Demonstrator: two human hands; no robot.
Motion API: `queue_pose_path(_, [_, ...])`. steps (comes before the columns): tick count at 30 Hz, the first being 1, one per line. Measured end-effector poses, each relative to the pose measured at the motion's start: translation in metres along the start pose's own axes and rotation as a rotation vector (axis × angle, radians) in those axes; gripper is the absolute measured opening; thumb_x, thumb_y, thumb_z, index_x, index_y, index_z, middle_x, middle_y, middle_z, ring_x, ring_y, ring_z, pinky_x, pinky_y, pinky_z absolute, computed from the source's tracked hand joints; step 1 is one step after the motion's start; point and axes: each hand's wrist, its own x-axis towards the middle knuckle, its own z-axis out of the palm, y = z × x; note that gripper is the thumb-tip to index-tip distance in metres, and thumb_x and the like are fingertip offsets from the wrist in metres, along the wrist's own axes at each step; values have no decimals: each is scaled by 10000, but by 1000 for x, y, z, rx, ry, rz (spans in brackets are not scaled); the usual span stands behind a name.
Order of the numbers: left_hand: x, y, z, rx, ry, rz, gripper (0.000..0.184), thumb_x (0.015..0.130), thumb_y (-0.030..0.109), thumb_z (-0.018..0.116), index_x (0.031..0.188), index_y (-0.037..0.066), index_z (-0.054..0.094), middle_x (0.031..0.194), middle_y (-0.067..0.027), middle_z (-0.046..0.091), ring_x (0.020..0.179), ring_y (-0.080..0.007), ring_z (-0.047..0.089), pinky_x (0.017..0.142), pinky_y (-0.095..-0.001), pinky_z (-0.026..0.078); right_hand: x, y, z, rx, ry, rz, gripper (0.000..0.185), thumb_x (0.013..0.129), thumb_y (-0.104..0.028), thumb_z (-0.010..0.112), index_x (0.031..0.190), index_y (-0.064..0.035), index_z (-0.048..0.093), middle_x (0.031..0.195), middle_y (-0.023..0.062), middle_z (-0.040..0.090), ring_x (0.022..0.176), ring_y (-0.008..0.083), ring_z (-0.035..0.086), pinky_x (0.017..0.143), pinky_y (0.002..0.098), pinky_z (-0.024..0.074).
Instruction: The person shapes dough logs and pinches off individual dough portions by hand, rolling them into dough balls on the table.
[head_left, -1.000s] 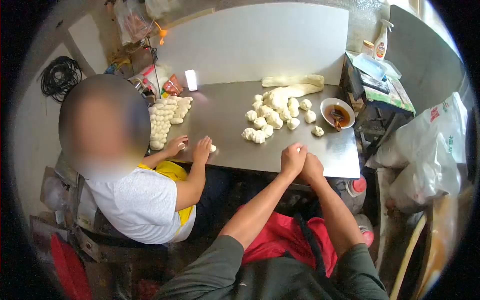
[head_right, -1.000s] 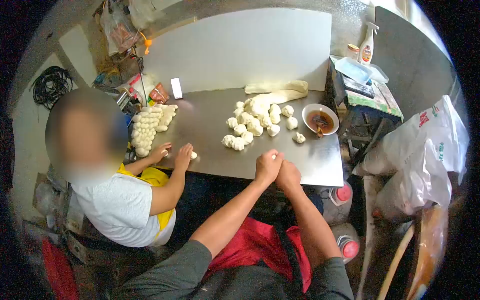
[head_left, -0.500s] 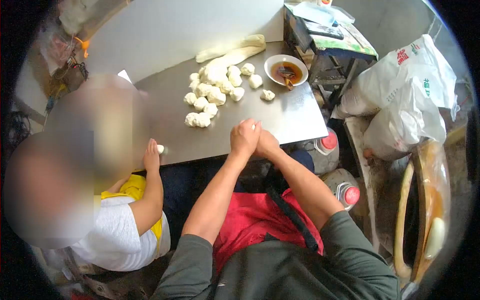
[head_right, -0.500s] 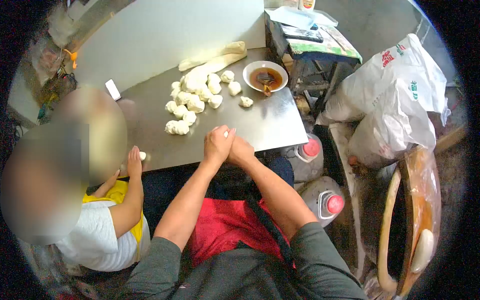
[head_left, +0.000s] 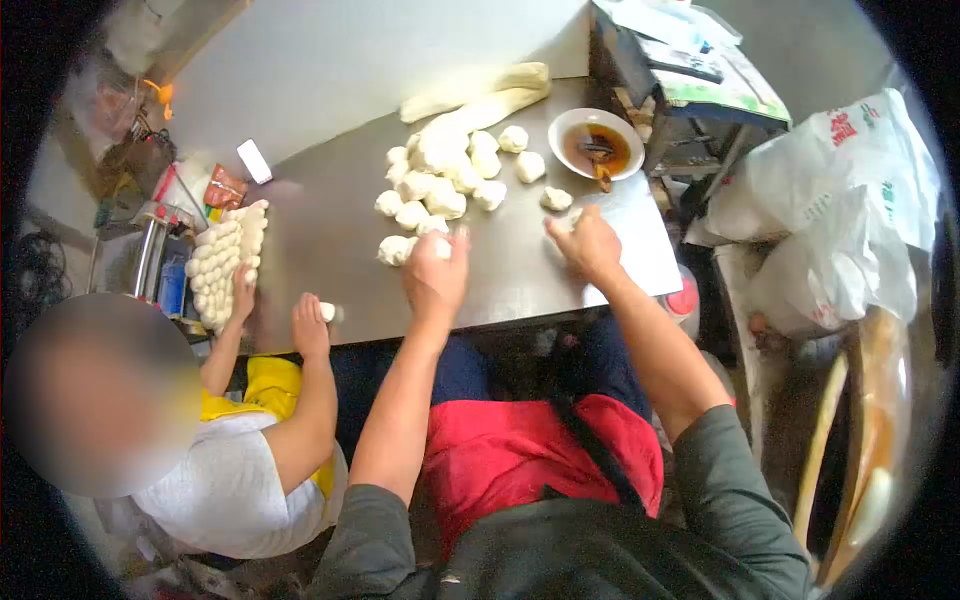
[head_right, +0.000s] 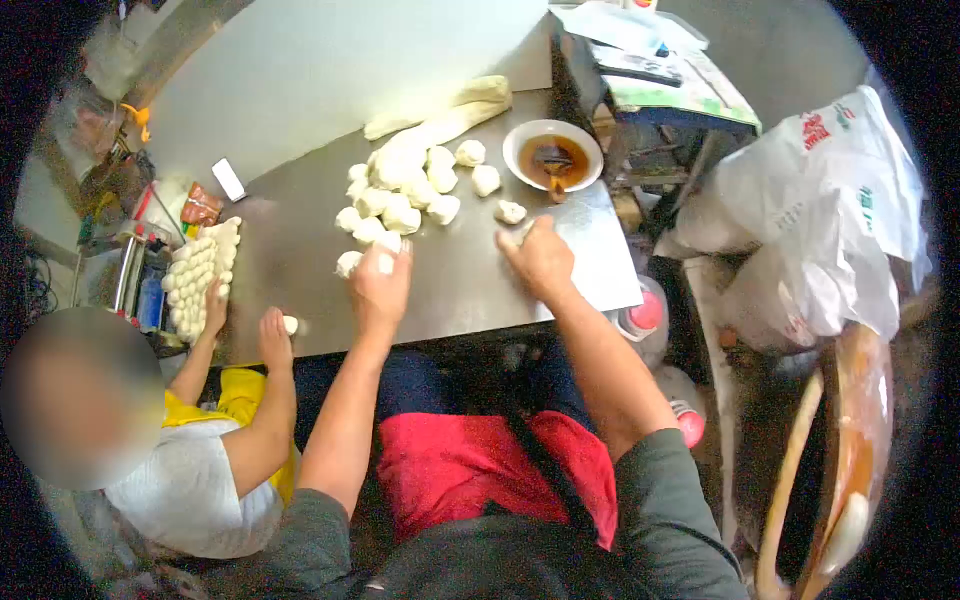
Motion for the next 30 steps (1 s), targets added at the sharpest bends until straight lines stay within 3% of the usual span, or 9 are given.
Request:
queue_pose_path(1, [15, -14, -8, 144, 67, 62, 452, 870, 389, 752, 1139, 40, 647, 1149, -225, 655, 1071, -404, 620, 891, -480, 486, 7, -3, 2, -11, 20, 10, 709, 871, -576, 682, 1127, 60, 502, 986, 302, 702, 920, 462, 695, 815, 521, 545])
queue_pose_path(3, [26, -38, -8, 416, 231, 161, 702, 827, 389, 791, 1382, 64, 511, 1422, -240, 489, 1323, -429, 452, 1041, -524, 412, 17, -3, 18, 21, 113, -69, 609, 908, -520, 669, 1145, 15, 500, 984, 291, 695, 893, 458, 695, 784, 529, 547])
queue_pose_path(6, [25, -97, 11, 644, 54, 91, 816, 800, 413, 808, 1455, 82, 452, 1508, -233, 397, 1404, -446, 344, 1110, -562, 363, 23, -9, 32, -33, 148, -155, 500, 931, -479, 661, 1124, -43, 511, 969, 271, 690, 864, 439, 698, 746, 519, 554])
queue_pose_path(13, [98, -173, 1, 445, -60, 330, 706, 776, 246, 814, 1407, 103, 531, 1454, -212, 441, 1341, -442, 403, 1122, -548, 369, 51, -2, 52, -90, 203, -277, 319, 964, -378, 634, 1018, -81, 530, 883, 216, 672, 722, 395, 697, 609, 518, 546])
queue_pose_path(17, [158, -227, -20, 618, -234, 229, 850, 823, 233, 788, 1551, 131, 361, 1593, -206, 300, 1417, -472, 342, 1134, -531, 376, 53, 5, 54, -90, 252, -344, 249, 958, -329, 632, 965, -98, 540, 823, 180, 643, 635, 374, 676, 544, 494, 541])
queue_pose_path(21, [250, -157, -69, 437, -1060, 4, 730, 743, 181, 795, 1427, 69, 566, 1450, -195, 563, 1328, -328, 542, 1110, -414, 430, 54, 10, 62, -55, 348, -400, 232, 949, -318, 644, 976, -106, 551, 806, 158, 610, 616, 367, 666, 516, 468, 538])
queue_pose_path(22, [266, -110, -68, 713, -979, -52, 535, 760, 202, 786, 1261, 42, 686, 1223, -187, 701, 1162, -281, 657, 1036, -376, 487, 54, 8, 60, -55, 317, -387, 232, 945, -317, 654, 968, -109, 554, 809, 151, 602, 607, 353, 661, 497, 458, 528])
queue_pose_path(26, [345, -51, 28, 435, -587, 298, 466, 837, 277, 784, 1225, 43, 677, 1192, -200, 704, 1085, -308, 689, 934, -390, 533, 55, 7, 57, -36, 342, -423, 260, 916, -318, 708, 918, -112, 550, 801, 132, 592, 594, 324, 652, 481, 439, 517])
queue_pose_path(30, [349, 28, 173, 309, -457, 566, 740, 851, 193, 754, 1510, 119, 426, 1509, -158, 499, 1371, -344, 486, 1113, -449, 433, 58, 6, 61, -86, 342, -402, 320, 893, -349, 736, 869, -98, 538, 798, 125, 591, 600, 304, 653, 476, 413, 517])
